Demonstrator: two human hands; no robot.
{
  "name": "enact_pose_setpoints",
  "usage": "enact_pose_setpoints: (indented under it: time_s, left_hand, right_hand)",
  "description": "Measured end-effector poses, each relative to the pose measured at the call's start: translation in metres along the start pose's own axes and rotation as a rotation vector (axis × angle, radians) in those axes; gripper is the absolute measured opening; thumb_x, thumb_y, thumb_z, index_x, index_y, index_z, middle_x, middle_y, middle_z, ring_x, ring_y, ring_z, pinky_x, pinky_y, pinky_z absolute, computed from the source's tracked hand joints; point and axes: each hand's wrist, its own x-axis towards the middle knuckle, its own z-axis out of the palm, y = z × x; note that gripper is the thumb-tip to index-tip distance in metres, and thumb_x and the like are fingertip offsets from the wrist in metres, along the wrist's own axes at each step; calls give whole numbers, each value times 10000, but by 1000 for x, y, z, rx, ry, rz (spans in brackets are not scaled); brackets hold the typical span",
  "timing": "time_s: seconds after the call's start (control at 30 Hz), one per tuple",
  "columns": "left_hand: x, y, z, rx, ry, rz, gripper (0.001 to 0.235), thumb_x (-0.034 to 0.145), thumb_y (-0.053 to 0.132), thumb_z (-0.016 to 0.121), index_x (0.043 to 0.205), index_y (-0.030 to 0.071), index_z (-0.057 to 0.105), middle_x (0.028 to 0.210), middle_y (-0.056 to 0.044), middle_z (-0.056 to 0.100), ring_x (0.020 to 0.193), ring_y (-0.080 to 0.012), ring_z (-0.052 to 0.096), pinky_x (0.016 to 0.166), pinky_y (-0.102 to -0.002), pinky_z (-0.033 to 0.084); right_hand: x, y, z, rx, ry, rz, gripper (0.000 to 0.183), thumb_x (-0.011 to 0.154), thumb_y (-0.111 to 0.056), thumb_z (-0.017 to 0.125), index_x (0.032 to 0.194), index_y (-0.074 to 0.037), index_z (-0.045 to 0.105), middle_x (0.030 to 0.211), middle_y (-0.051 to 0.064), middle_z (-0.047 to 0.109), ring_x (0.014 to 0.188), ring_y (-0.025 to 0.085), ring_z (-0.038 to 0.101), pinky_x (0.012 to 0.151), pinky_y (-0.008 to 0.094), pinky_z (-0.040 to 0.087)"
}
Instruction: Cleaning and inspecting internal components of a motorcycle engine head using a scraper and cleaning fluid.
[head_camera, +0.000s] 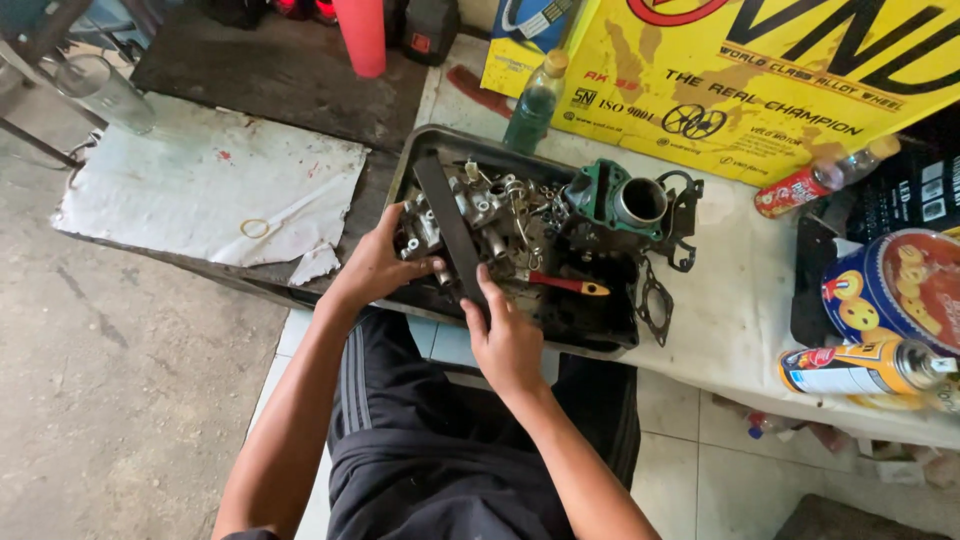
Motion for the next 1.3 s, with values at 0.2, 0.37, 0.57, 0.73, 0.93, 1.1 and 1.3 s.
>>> enact_pose_setpoints:
  time_s: [0.2,0.37,0.57,0.73,0.93,1.1,1.3]
  left_hand:
    - [-7,14,8,-2,-14,17,955,660,363,931,1442,178,414,1262,-247,674,1235,-477,602,1073,-583,478]
    - [-2,2,2,-18,10,58,930,689,398,919,1434,175,408,1262,-252,664,1236,-491,590,1057,-601,476]
    - [-5,13,5,34,-13,54,958,670,427,922,1430,174,396,1241,-289,660,1218,-511,592,1065,-622,467]
    - [-1,5,-2,-2,20,59,911,712,413,902,1435,171,403,1262,-299,651,1240,-525,569,1067,-625,456]
    - [-14,16,8,35,-28,27,921,687,406,909,1422,182,400,1248,-306,656,1228,-522,580,1073,-633,452]
    - [2,0,2,-54,22,33,907,692,409,916,1428,198,430,1288,-241,662,1262,-472,582,1087,-586,463]
    - [-7,16,7,15,0,45,960,669,397,933,1436,174,401,1249,-262,667,1224,-485,602,1070,-601,478]
  right_hand:
    - [-13,5,-15,-4,-18,36,509,946,-457,674,1425,-296,610,872,49,791,581,273,721,475,375,560]
    - [-10,-3,-5,19,36,1,504,967,-433,668,1438,-266,605,823,82,777,548,296,701,481,393,556]
    - [-8,9,-1,-33,18,1,500,944,-454,680,1411,-283,626,825,63,771,565,272,710,475,382,556]
    - [-19,-1,-10,25,3,28,509,968,-431,661,1450,-279,597,882,92,789,587,292,723,483,409,565]
    - [-13,0,-3,-66,-23,81,506,938,-500,666,1411,-332,609,839,67,782,601,300,733,498,434,574]
    - [-21,-6,-30,49,-80,56,498,971,-428,644,1441,-270,598,863,119,793,532,310,709,471,399,558]
    - [7,2,10,-20,38,4,509,964,-460,656,1427,-258,600,886,99,791,549,315,703,484,436,552]
